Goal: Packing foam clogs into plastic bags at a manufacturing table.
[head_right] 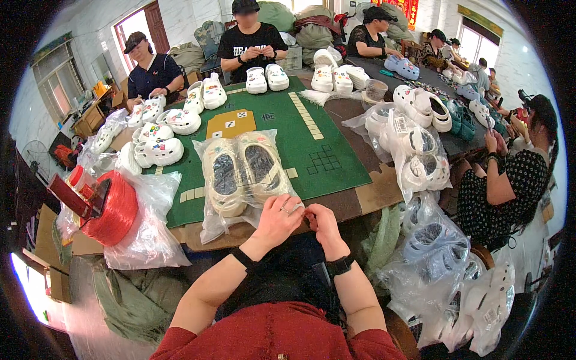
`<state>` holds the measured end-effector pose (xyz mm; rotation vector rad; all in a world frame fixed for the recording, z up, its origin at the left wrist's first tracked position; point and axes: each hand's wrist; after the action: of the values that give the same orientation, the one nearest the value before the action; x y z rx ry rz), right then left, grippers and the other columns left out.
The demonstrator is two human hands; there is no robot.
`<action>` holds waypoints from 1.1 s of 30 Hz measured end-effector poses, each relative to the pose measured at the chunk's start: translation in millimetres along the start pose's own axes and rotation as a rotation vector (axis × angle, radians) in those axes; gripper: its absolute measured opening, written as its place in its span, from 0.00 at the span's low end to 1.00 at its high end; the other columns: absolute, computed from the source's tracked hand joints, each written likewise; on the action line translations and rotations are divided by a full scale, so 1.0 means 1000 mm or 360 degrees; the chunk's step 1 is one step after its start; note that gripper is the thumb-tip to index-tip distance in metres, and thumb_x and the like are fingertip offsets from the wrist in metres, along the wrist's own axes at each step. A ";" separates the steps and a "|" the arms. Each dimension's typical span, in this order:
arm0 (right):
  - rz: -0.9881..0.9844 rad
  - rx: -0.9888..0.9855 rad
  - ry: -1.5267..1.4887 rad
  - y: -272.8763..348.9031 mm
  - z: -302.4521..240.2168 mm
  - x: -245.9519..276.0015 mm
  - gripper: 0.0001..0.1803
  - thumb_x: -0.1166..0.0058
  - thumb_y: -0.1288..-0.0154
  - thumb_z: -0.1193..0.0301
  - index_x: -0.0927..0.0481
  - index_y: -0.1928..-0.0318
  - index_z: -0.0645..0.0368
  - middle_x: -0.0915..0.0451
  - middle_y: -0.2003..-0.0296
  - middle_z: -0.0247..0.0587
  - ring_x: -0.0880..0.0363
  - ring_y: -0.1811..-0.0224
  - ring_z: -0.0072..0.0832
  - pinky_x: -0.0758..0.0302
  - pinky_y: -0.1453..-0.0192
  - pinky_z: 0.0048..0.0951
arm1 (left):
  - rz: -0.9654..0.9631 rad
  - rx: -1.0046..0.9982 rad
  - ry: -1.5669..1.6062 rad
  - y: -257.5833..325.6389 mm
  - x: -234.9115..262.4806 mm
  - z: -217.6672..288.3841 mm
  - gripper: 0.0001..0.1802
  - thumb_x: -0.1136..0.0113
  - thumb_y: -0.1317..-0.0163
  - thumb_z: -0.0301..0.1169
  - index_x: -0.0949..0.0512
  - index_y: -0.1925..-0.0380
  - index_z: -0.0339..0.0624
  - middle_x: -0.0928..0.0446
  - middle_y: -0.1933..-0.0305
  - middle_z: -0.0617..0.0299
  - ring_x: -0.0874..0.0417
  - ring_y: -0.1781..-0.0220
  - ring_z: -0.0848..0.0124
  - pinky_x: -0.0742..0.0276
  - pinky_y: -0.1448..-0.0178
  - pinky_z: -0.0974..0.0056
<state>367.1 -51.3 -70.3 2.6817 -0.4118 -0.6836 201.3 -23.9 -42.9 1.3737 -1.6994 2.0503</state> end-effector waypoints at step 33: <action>-0.0141 0.0094 -0.0178 -0.008 0.006 0.009 0.09 0.47 0.36 0.72 0.26 0.75 0.56 0.33 0.78 0.26 0.45 0.83 0.13 0.51 0.81 0.21 | 0.0004 0.0522 -0.0429 0.112 0.134 -0.052 0.12 0.28 0.54 0.30 0.18 0.67 0.53 0.24 0.41 0.65 0.28 0.39 0.58 0.31 0.39 0.52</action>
<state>373.4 -48.8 -82.5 2.7392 -0.3481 -0.8636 27.5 -76.0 -24.0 1.8198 -1.4979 2.3122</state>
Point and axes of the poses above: each hand's wrist, its own y-axis away from the middle knuckle, its own x-axis out of the back of the hand, z = x × y
